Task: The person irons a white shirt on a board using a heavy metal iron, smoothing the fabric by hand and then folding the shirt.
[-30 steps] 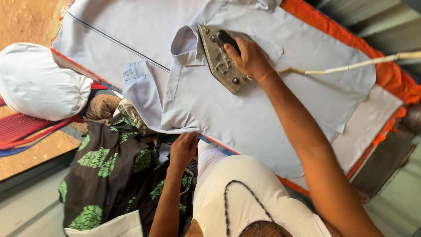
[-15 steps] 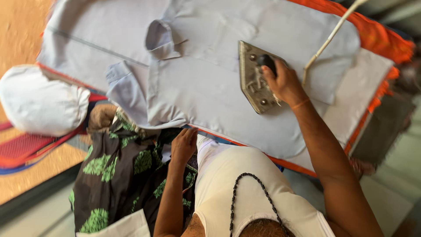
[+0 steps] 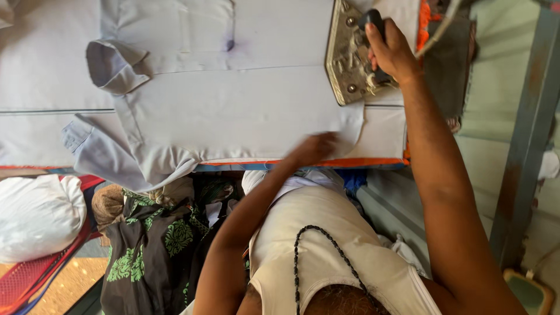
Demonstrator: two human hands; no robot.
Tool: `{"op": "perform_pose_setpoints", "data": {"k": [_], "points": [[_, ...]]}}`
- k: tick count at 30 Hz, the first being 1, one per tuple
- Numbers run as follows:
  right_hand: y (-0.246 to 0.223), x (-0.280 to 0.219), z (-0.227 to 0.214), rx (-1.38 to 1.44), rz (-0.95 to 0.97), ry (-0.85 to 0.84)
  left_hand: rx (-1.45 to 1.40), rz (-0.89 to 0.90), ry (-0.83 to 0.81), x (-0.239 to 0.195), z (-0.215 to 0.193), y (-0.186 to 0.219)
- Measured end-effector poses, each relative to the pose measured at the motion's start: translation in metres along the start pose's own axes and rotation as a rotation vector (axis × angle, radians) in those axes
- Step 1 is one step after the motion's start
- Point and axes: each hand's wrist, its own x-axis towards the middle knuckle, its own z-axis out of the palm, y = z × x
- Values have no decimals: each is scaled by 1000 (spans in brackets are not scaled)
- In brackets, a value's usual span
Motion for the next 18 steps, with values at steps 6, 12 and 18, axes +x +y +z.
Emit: {"op": "perform_pose_setpoints", "data": {"k": [6,12,18], "points": [[4,-54,13,-39,172,17,-6,-166,-62,6,26,30],[5,-164,16,4,373,29,1095,-127,721,-13,-88,51],[-3,-252,42,206,339,457,1141,-379,535,-9,-92,67]]}}
